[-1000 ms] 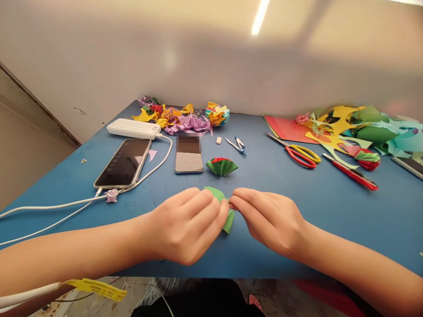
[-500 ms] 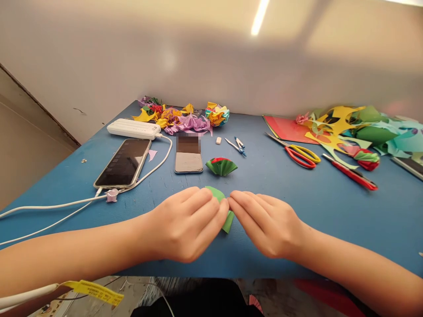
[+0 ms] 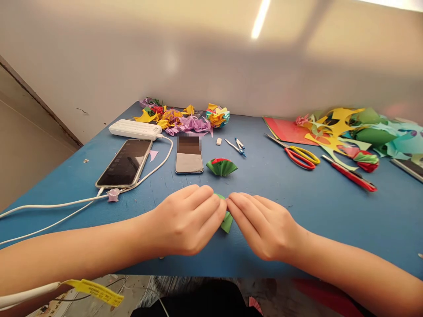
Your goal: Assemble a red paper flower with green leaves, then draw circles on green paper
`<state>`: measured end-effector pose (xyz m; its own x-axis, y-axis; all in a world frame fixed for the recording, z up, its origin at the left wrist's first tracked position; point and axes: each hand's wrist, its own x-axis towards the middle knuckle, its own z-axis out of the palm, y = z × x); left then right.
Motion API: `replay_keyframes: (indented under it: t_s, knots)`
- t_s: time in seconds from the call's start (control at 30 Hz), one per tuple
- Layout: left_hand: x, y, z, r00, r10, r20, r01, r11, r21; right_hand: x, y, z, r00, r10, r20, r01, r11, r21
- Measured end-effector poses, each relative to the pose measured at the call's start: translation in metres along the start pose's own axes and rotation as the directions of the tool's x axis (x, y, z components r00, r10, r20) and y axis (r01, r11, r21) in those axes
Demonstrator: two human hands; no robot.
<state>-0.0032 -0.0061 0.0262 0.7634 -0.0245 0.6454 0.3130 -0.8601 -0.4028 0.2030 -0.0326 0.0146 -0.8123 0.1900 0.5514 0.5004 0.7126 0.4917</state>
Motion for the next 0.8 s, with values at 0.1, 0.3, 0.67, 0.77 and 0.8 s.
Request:
replay_keyframes:
  t_s: [0.1, 0.3, 0.67, 0.77, 0.8]
  knots:
    - [0.0006, -0.0007, -0.0022, 1.0, 0.002, 0.023, -0.002, 1.0, 0.01, 0.001, 0.0001, 0.0008, 1.0, 0.005, 0.007, -0.005, 1.0, -0.014]
    - [0.0001, -0.0005, -0.0021, 0.996, 0.072, 0.043, -0.072, 0.997, -0.003, 0.0014, 0.0021, 0.0015, 0.996, 0.042, 0.073, -0.048, 0.996, 0.077]
    - [0.0008, 0.0039, 0.0014, 0.999, -0.044, 0.008, 0.044, 0.999, -0.005, 0.0005, -0.0055, 0.003, 0.999, -0.013, 0.038, 0.012, 0.999, 0.03]
    - [-0.0008, 0.0044, -0.002, 1.0, -0.02, 0.013, 0.02, 0.999, 0.036, 0.0004, -0.0048, 0.0029, 0.999, -0.024, 0.048, 0.023, 0.999, 0.023]
    - [-0.0015, 0.0044, -0.0029, 1.0, 0.001, 0.019, -0.002, 0.998, 0.055, 0.0005, -0.0042, 0.0028, 0.998, -0.024, 0.061, 0.022, 0.999, 0.024]
